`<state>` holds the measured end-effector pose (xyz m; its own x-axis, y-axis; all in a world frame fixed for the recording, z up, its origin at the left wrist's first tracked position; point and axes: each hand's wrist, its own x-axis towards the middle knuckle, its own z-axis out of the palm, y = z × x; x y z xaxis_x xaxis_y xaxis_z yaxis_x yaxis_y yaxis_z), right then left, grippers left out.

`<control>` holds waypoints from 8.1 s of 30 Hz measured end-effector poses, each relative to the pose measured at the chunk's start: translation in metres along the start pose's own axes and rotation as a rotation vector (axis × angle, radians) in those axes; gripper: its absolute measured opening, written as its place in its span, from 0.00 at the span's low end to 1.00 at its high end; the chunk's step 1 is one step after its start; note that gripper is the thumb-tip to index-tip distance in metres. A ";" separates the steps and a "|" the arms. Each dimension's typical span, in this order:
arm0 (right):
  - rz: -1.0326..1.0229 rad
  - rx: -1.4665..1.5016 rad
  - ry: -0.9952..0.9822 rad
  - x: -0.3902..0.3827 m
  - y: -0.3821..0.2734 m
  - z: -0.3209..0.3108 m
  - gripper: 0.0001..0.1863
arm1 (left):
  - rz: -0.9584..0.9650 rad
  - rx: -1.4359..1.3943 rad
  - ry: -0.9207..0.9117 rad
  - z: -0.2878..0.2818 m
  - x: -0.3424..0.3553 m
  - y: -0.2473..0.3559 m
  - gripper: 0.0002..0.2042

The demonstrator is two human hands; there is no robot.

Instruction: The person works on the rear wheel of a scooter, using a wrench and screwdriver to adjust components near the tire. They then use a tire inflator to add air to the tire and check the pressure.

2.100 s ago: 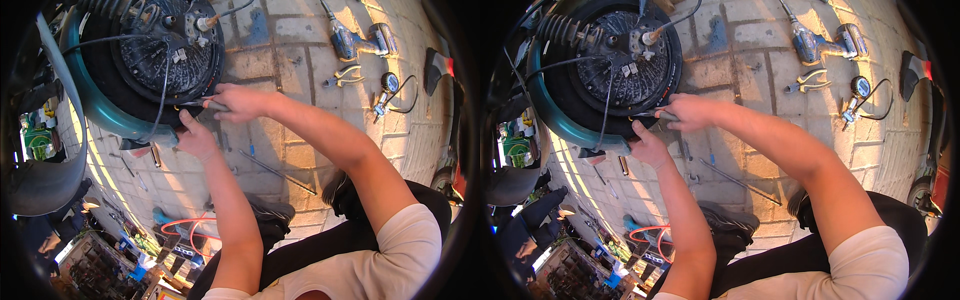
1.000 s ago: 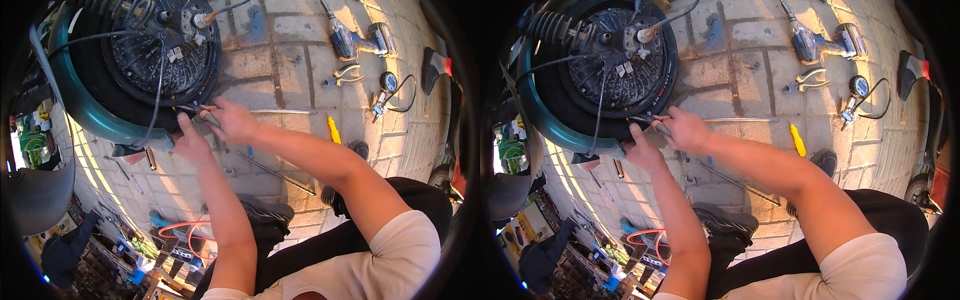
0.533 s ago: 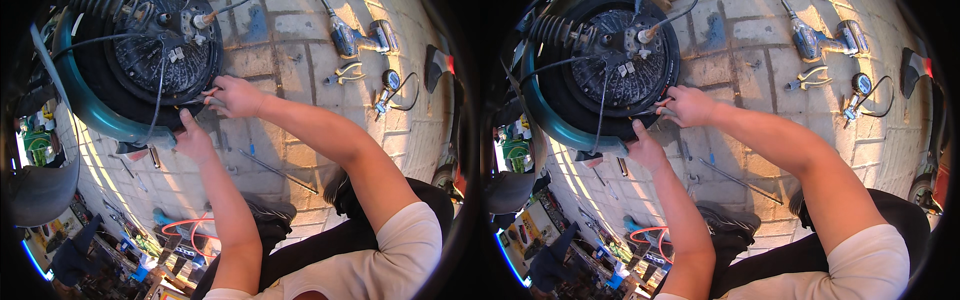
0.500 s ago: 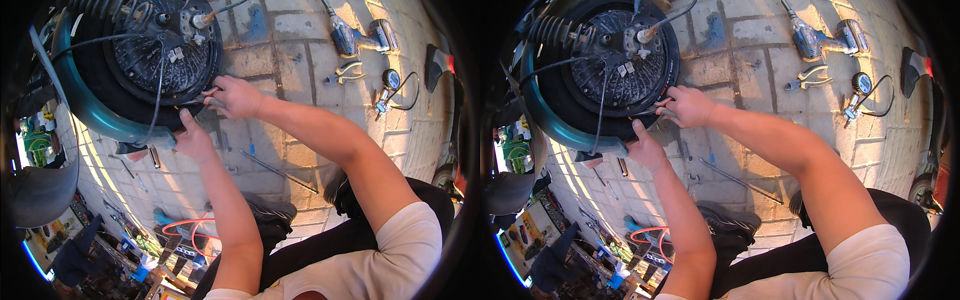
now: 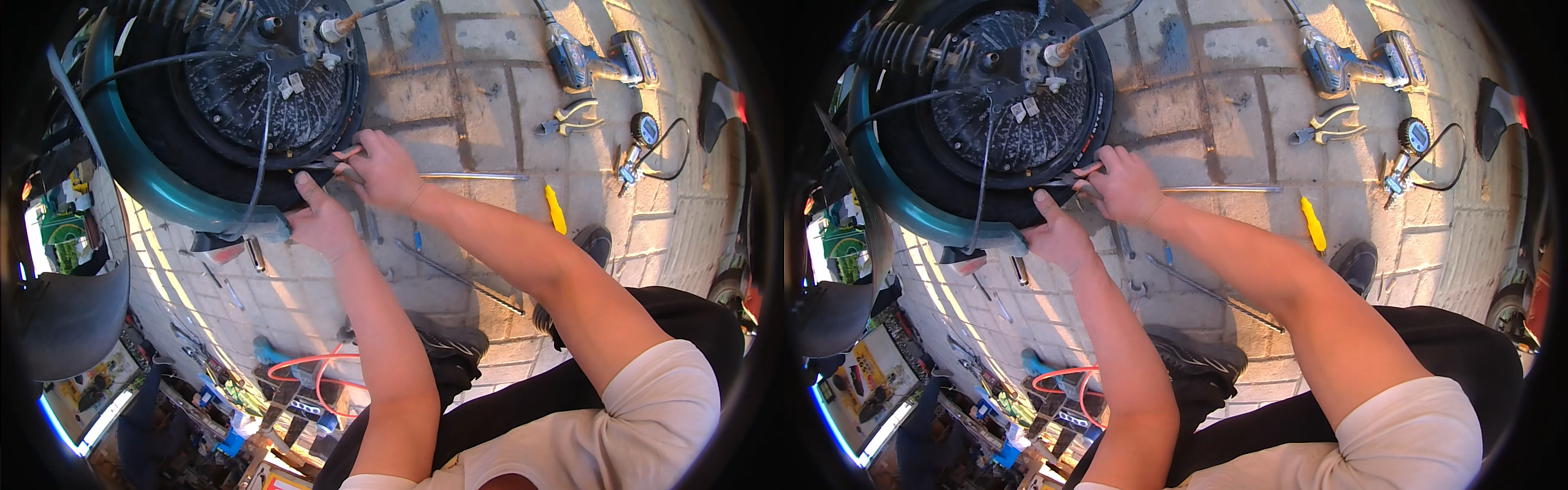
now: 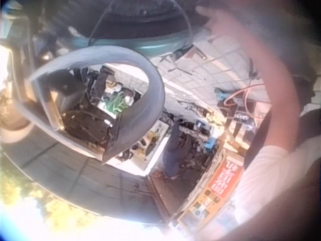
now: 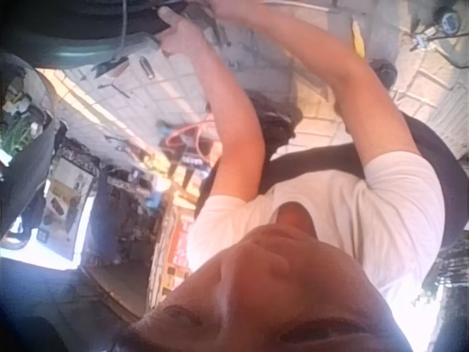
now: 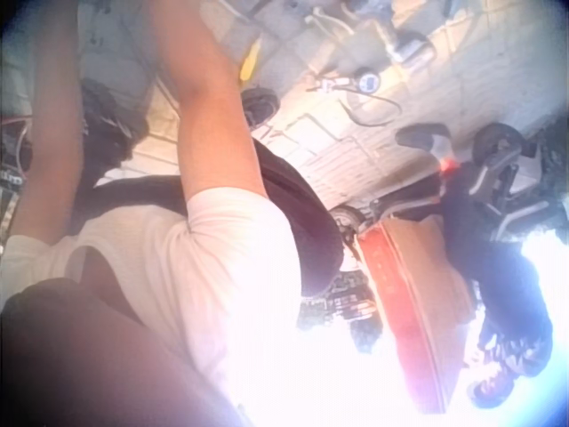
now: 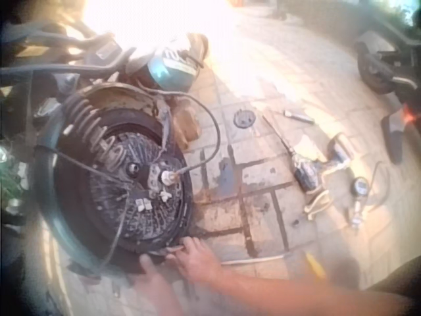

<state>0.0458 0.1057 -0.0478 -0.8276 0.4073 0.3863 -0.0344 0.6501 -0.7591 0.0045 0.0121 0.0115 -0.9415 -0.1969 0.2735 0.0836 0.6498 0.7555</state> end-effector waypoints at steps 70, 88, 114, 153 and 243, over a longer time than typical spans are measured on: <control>0.257 0.045 -0.289 -0.008 -0.037 -0.031 0.21 | -0.131 0.013 -0.135 -0.008 -0.004 0.010 0.41; 0.349 0.053 -0.575 0.007 -0.059 -0.074 0.25 | -0.214 -0.130 -0.126 -0.004 -0.004 0.018 0.32; 0.967 -0.093 -1.581 -0.115 0.000 -0.189 0.28 | -0.224 0.025 -0.072 0.009 -0.004 0.007 0.35; 0.797 0.968 0.210 0.075 -0.070 -0.145 0.12 | -1.268 -1.521 -0.073 0.028 0.008 0.093 0.12; 0.538 0.429 -0.303 0.115 -0.033 -0.173 0.11 | -1.133 -1.911 -0.390 0.032 -0.013 0.083 0.14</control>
<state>0.0482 0.2423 0.1121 -0.9075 0.3639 -0.2099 0.2546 0.0788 -0.9638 0.0133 0.0924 0.0511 -0.7910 0.4046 -0.4590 -0.4719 -0.8809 0.0368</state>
